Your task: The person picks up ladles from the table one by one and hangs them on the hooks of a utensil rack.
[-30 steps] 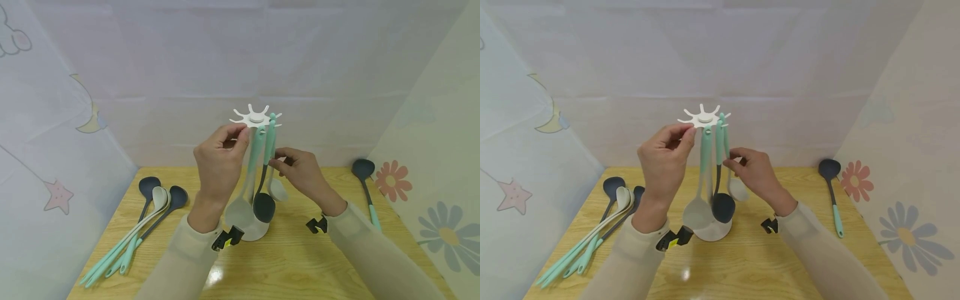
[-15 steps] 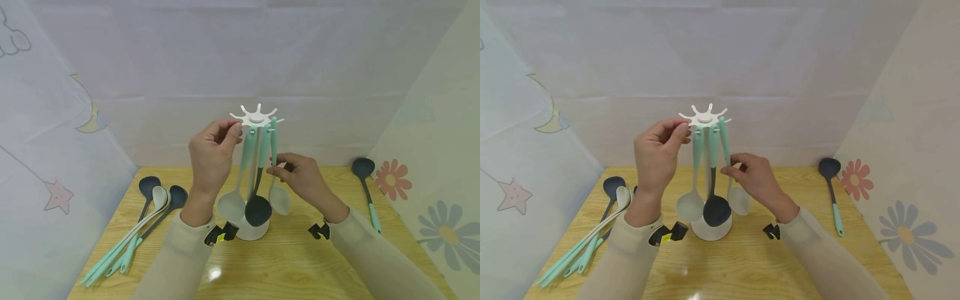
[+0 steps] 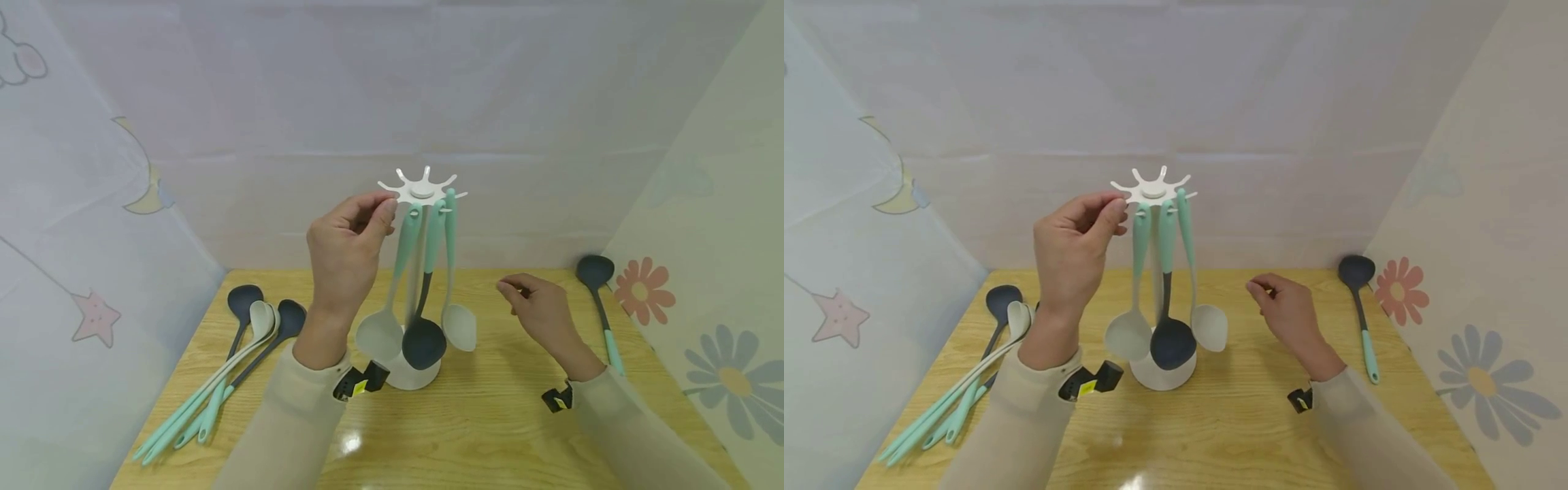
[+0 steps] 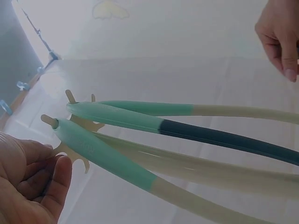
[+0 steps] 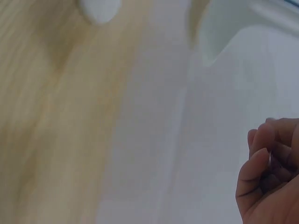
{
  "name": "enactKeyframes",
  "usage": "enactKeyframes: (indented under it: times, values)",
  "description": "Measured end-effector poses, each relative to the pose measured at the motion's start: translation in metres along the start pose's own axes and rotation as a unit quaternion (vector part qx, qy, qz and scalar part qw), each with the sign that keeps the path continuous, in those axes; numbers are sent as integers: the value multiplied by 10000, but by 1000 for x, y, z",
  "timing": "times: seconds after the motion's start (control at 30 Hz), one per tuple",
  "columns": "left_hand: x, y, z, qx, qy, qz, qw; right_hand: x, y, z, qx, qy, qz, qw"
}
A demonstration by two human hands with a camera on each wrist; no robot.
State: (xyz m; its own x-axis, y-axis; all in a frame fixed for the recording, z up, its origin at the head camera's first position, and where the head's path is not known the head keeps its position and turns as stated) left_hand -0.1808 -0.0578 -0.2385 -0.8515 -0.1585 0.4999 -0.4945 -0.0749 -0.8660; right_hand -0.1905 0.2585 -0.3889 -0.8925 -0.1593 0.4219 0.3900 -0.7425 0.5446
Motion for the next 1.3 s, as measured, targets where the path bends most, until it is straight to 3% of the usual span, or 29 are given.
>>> enactKeyframes:
  times: [0.17, 0.33, 0.43, 0.53, 0.63, 0.77, 1.07, 1.3]
  values:
    - [-1, -1, 0, 46, -27, 53, 10000, -21, -63, 15, -567, 217, -543, 9967]
    - [-2, -2, 1, 76, -22, 75, 9999, -38, -117, 34, -1247, 537, -907, 9866]
    - [-3, -2, 2, 68, 2, 51, 10000, -47, -144, 46, -1583, 805, -1295, 9755]
    - [-3, -2, 2, 48, 16, 50, 10000, -55, -165, 58, -1696, 1130, -1971, 9590]
    - [-3, -1, 1, 20, 32, 65, 10000, -62, -180, 66, -1713, 1483, -2570, 9395]
    - [-3, 0, 1, 14, 72, 92, 9999, -70, -196, 69, -1545, 1737, -2909, 9281]
    - [-4, 1, 0, 56, 126, 127, 9998, -78, -217, 65, -1419, 1678, -3175, 9225]
    - [-3, 2, 0, 75, 113, 92, 9999, -76, -209, 62, -1204, 1901, -3015, 9265]
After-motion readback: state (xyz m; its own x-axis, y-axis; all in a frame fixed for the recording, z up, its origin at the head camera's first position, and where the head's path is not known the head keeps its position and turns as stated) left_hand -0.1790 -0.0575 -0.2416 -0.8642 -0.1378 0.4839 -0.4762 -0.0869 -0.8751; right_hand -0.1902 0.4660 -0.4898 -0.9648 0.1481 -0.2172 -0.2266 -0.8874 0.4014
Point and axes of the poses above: each hand's wrist, its own x-axis towards the middle knuckle, its own z-axis out of the back of the hand, y = z × x, the point moved 2 cm from there along x, towards the middle knuckle, and after that the axes turned 11 degrees about z, right-handed, at the moved point
